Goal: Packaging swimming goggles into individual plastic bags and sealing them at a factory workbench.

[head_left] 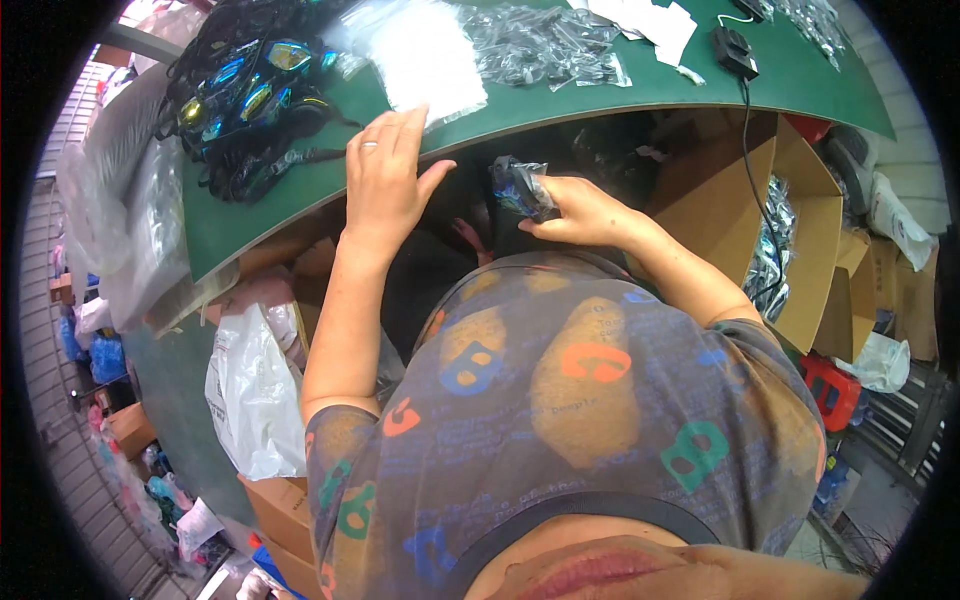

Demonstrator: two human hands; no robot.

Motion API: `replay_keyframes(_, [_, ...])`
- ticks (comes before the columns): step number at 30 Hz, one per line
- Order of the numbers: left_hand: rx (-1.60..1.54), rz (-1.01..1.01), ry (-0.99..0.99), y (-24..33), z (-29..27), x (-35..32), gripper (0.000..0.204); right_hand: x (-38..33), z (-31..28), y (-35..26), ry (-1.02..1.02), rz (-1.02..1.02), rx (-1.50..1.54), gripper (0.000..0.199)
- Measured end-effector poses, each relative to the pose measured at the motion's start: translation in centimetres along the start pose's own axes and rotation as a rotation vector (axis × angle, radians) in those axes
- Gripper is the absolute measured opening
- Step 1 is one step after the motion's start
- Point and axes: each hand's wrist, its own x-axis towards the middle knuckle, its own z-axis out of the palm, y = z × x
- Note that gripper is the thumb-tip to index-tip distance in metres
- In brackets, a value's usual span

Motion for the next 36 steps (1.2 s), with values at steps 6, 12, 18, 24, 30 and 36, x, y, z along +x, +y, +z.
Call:
replay_keyframes(6, [-0.116, 0.04, -0.076, 0.6, -1.6, -2.3, 0.014, -0.4, -0.1, 0.3, 0.027, 0.001, -0.006, 0.044])
replay_keyframes(12, [-0.579, -0.294, -0.069, 2.9, -0.7, -7.3, 0.019, -1.0, -0.2, 1.0, 0.012, 0.086, 0.135, 0.034])
replay_keyframes(18, [-0.304, -0.042, 0.285, -2.6, -1.6, -2.4, 0.022, -0.4, -0.1, 0.5, 0.021, 0.062, 0.113, 0.033])
replay_keyframes(24, [-0.171, -0.004, 0.133, -12.0, -2.3, 12.1, 0.022, 0.8, 0.7, -0.5, 0.01, 0.012, 0.074, 0.031])
replay_keyframes(30, [0.15, 0.219, 0.244, -17.2, -2.7, 22.6, 0.018, 0.4, 2.0, -1.0, -0.059, 0.085, 0.08, 0.048])
replay_keyframes(36, [0.139, 0.374, 0.267, -13.2, -2.0, 21.1, 0.02, -0.1, 2.4, -0.2, -0.046, 0.088, 0.079, 0.042])
